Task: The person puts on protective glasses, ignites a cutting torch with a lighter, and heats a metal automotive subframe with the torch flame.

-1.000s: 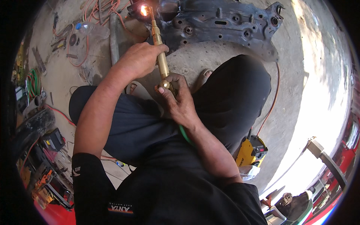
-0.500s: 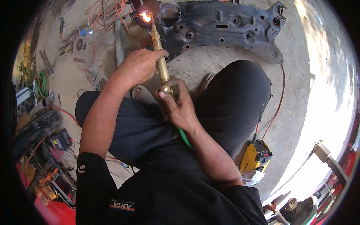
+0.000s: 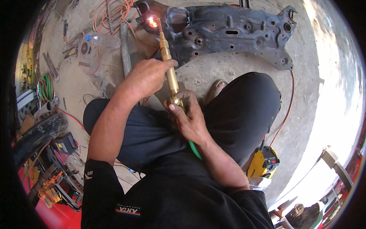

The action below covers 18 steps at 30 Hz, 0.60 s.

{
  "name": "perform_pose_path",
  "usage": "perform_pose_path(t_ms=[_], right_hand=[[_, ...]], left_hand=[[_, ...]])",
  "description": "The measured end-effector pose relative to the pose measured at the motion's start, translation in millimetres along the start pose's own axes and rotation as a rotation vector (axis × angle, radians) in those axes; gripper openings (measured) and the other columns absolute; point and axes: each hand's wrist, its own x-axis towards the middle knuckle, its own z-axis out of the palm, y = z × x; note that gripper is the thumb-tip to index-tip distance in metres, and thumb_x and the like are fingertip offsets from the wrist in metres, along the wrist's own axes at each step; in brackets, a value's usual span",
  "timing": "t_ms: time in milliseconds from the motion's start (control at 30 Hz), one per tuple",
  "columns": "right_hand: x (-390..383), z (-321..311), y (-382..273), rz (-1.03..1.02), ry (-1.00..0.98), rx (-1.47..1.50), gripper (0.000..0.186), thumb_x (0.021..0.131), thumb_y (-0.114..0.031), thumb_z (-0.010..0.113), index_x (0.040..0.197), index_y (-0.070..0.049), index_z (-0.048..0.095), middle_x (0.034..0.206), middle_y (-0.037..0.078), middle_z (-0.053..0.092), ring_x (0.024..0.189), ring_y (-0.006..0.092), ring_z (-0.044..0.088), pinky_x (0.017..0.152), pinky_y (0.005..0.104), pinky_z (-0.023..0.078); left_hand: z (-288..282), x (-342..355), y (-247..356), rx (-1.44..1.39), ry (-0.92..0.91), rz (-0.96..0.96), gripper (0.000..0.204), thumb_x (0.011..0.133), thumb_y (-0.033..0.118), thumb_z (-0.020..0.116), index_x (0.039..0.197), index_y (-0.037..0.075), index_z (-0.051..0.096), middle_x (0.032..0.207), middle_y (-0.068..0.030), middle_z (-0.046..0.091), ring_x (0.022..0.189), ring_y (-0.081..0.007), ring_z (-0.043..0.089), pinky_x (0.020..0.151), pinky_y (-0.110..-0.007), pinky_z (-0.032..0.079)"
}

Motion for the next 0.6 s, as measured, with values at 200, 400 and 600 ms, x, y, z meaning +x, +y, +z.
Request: perform_pose_path(t_ms=[200,400,600], right_hand=[[-0.6,0.6,-3.5,0.010,-0.018,0.018,0.023,0.102,-0.015,0.061,0.117,-0.006,0.046,0.092,0.005,0.063,0.068,0.0076,0.055,0.054,0.0227,0.044],[-0.5,2.5,-2.6,-0.026,0.008,0.012,0.023,0.102,-0.013,0.060,0.117,-0.005,0.045,0.090,0.006,0.062,0.068,0.0083,0.057,0.055,0.0227,0.047],[-0.9,1.5,-3.1,0.000,0.004,0.009,0.024,0.102,-0.014,0.060,0.118,-0.005,0.045,0.089,0.006,0.062,0.067,0.0081,0.058,0.051,0.0221,0.046]], left_hand=[[-4.3,-0.2,1.1,-0.026,-0.018,-0.020,0.042,0.084,-0.003,0.053,0.124,0.006,0.064,0.096,-0.0224,0.071,0.092,-0.0391,0.070,0.083,-0.049,0.055],[-6.8,-0.8,3.5,-0.023,-0.020,-0.031,0.042,0.085,-0.003,0.053,0.125,0.006,0.064,0.095,-0.0225,0.071,0.092,-0.0389,0.070,0.084,-0.049,0.055],[-8.7,0.8,5.7,-0.004,-0.080,-0.067,0.044,0.085,-0.004,0.053,0.126,0.006,0.064,0.094,-0.0225,0.072,0.091,-0.0384,0.071,0.084,-0.049,0.056]])
